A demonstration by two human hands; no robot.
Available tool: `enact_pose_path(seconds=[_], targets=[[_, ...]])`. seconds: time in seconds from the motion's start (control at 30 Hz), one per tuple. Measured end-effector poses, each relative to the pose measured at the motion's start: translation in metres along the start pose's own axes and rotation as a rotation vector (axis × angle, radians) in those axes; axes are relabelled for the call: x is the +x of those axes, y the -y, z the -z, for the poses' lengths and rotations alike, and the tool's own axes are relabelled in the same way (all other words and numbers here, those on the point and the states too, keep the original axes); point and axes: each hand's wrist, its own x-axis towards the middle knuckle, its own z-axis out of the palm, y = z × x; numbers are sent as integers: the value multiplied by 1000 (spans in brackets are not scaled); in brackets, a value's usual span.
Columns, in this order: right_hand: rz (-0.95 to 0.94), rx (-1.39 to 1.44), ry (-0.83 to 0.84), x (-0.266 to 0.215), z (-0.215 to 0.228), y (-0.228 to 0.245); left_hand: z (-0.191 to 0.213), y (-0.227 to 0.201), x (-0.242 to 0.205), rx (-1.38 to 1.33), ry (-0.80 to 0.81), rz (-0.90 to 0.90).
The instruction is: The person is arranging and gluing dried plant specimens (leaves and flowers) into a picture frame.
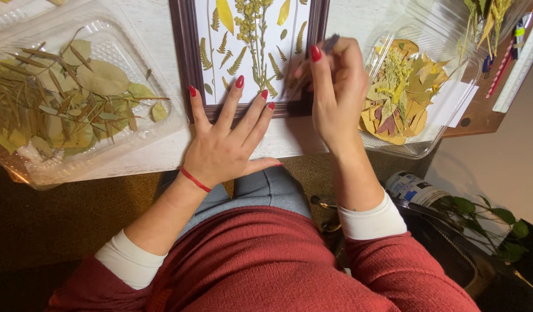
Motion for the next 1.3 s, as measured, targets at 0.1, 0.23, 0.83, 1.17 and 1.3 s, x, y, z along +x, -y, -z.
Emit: enact_pose_path(seconds=[0.1, 0.23, 0.83, 1.17, 1.3], targets=[[273, -320, 87, -12, 12, -1, 0, 0, -2, -8, -14, 8], [515, -621, 206, -24, 12, 14, 0, 0, -4, -9, -47, 36], [83, -197, 101, -41, -2, 2, 0, 0, -6, -38, -150, 62], [-244, 452, 41, -17, 16, 11, -2, 2, -11, -34, -221, 50], [-206, 274, 80, -20, 14, 9, -7, 2, -13, -28, -221, 41]])
